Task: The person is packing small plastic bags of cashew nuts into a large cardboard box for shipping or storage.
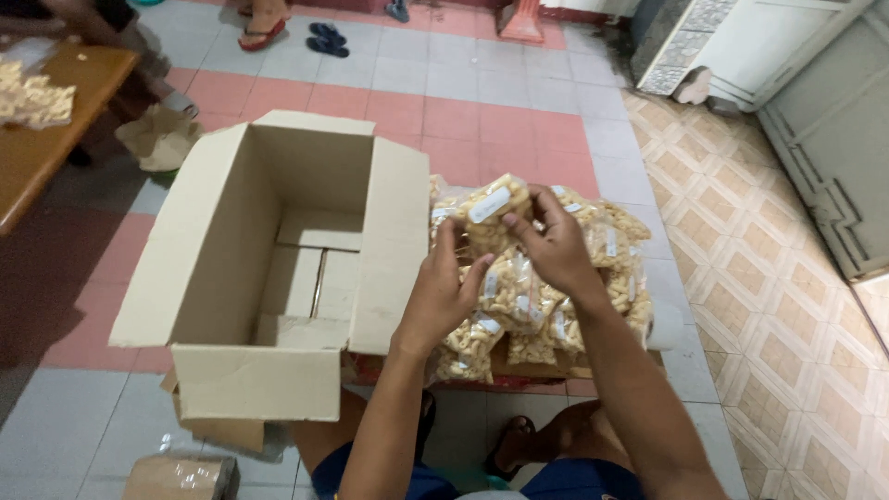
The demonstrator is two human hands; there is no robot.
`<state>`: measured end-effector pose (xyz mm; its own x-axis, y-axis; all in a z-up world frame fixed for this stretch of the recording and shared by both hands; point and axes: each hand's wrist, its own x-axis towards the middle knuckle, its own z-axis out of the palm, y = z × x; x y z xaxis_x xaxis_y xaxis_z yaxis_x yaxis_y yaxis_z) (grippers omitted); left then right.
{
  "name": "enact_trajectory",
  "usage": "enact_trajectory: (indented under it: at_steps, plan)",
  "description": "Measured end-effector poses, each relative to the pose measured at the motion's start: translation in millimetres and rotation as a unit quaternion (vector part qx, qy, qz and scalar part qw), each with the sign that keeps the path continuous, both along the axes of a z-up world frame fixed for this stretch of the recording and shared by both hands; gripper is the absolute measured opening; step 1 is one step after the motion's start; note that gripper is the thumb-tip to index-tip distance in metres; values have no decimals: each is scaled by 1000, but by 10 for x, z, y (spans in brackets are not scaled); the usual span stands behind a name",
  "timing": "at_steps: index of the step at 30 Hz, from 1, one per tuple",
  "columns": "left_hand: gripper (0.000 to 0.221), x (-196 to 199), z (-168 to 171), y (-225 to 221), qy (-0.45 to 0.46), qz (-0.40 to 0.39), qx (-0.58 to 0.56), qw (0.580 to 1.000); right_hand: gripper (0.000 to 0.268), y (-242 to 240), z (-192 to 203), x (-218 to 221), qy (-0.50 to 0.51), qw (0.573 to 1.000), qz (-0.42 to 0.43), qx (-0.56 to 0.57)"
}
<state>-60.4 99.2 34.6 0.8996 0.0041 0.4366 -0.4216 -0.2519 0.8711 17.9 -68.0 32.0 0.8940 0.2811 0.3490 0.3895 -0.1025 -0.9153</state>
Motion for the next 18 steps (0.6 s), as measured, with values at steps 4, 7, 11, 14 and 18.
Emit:
enact_trajectory:
  at_steps: [4, 7, 11, 14, 18]
  plan:
    - [52, -232, 111, 341, -36, 22, 106, 993, 33, 56, 200, 60, -54, 995, -3, -83]
    - [47, -416, 60, 715, -53, 48, 166, 984, 32, 184, 349, 50, -79, 992, 14, -99]
    - [43, -779, 53, 1322, -26, 192, 271, 943, 29, 486, 516, 81, -159, 969, 43, -183]
    - [57, -1036, -93, 1650, 8, 269, 354, 896, 32, 768, 497, 202, -221, 945, 74, -230]
    - [63, -1234, -448, 1796, 66, 298, 458, 835, 34, 1179, 426, 296, -278, 915, 131, -261]
